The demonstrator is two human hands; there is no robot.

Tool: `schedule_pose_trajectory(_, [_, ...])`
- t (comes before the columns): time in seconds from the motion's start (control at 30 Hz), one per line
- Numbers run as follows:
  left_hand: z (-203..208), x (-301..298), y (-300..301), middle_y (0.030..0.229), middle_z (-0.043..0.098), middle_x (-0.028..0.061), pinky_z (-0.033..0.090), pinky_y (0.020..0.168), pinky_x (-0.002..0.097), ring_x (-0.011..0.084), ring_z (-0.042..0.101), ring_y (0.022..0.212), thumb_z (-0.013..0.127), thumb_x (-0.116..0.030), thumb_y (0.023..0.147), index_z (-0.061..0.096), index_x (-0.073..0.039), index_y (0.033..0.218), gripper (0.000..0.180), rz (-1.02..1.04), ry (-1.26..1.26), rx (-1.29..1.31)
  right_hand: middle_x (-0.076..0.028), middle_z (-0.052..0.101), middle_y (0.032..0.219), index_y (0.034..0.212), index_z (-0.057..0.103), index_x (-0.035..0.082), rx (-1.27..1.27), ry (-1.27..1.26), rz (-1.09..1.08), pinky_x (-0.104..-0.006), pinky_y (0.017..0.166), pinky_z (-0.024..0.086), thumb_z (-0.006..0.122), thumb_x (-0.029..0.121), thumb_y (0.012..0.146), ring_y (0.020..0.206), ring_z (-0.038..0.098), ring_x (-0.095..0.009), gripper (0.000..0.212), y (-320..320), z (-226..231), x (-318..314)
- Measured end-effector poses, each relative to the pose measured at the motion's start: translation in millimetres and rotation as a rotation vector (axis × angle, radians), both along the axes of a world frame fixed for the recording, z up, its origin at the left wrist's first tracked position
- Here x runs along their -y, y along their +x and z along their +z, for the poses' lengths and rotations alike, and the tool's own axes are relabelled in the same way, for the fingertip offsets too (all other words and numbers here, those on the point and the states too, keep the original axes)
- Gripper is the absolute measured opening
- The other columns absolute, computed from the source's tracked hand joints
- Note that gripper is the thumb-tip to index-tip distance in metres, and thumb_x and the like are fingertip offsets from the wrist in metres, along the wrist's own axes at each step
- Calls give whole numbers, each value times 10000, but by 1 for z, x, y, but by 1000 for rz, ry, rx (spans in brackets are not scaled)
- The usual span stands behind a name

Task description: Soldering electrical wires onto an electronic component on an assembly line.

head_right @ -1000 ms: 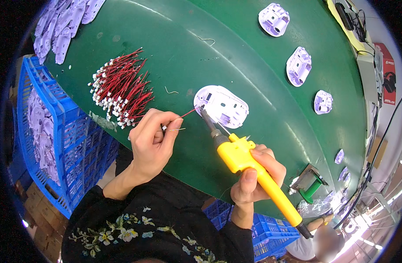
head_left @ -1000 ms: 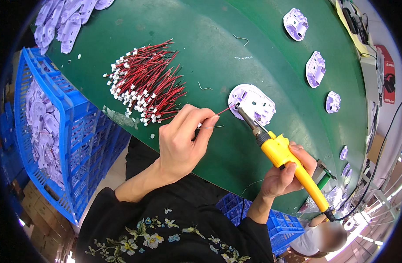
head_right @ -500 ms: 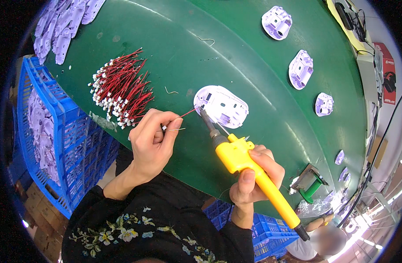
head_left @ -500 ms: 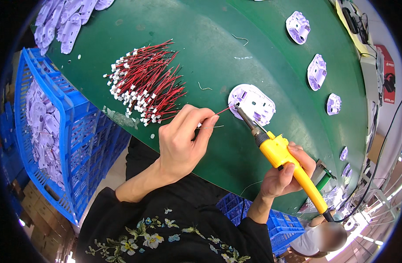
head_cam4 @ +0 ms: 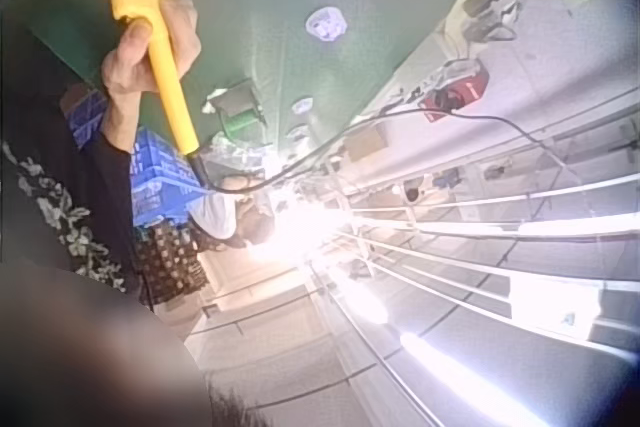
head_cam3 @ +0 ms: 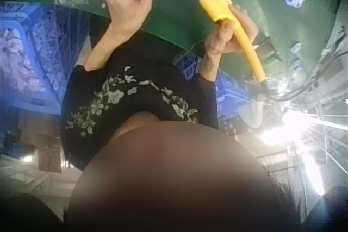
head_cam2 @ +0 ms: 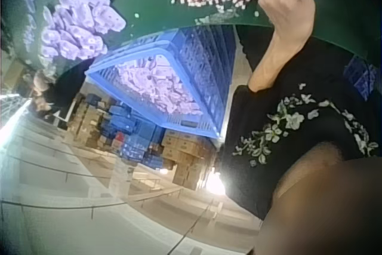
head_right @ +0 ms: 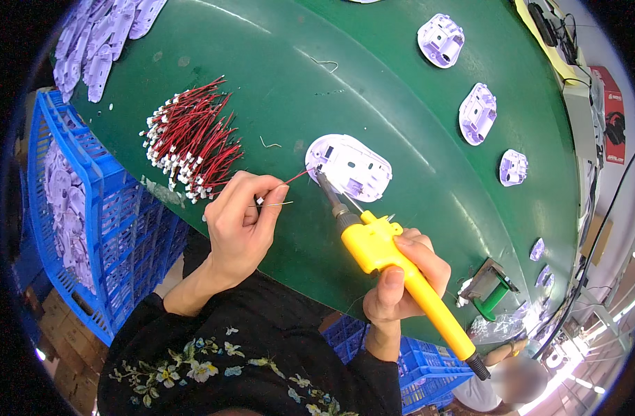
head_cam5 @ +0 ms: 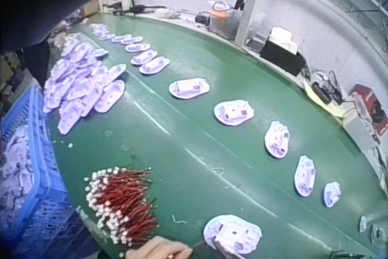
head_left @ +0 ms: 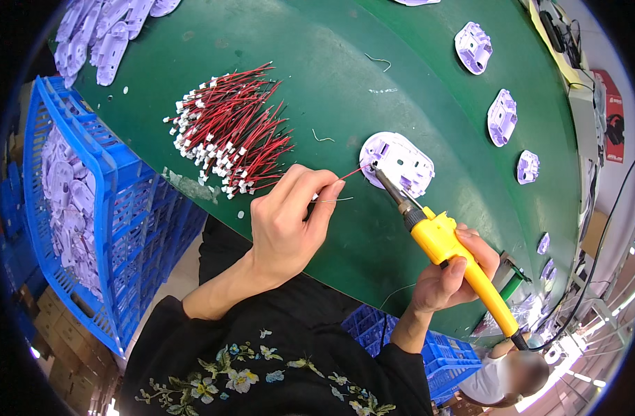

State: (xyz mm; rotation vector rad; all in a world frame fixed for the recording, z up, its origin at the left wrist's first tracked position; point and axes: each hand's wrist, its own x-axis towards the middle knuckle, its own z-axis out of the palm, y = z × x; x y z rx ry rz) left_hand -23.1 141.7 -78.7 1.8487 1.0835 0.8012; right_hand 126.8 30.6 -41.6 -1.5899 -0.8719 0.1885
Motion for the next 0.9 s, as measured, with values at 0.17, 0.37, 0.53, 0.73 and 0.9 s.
schedule_pose_trajectory(0.17, [1, 0, 0, 720, 566, 26, 221, 410, 252, 46, 284, 434, 704, 13, 834, 649, -9, 880, 76, 10, -11, 3, -92, 540, 771, 1039, 510, 8, 16, -7, -42, -313, 664, 415, 594, 344, 926, 668, 491, -164, 365, 2, 4, 1])
schedule_pose_trajectory(0.37, [-1, 0, 1, 722, 562, 19, 214, 407, 251, 39, 281, 436, 704, 12, 836, 647, -9, 875, 72, 3, 4, -4, -88, 537, 808, 1032, 512, 19, 67, 14, -134, -323, 717, 427, 572, 339, 928, 704, 489, -166, 342, 8, 2, 1])
schedule_pose_trajectory(0.53, [-2, -1, 1, 721, 556, 13, 201, 405, 246, 29, 275, 435, 701, 19, 838, 642, -6, 873, 73, 1, 15, -13, -86, 538, 800, 1022, 515, 20, 51, 28, -136, -319, 706, 427, 579, 333, 926, 695, 485, -162, 333, 10, 2, 3])
schedule_pose_trajectory(0.73, [8, -2, 1, 738, 612, 59, 359, 405, 281, 119, 522, 495, 680, -27, 870, 630, -14, 898, 59, -12, -65, -63, -77, 530, 758, 1016, 521, 14, 4, 53, -123, -300, 668, 413, 600, 334, 917, 665, 471, -155, 344, 10, 2, 4])
schedule_pose_trajectory(0.9, [21, -6, 2, 799, 683, 63, 314, 384, 253, 62, 449, 429, 664, -56, 892, 628, -2, 960, 94, -8, -306, -61, -81, 529, 740, 1016, 524, 11, 2, 59, -127, -297, 663, 409, 607, 337, 914, 662, 464, -157, 351, 12, 2, 7])
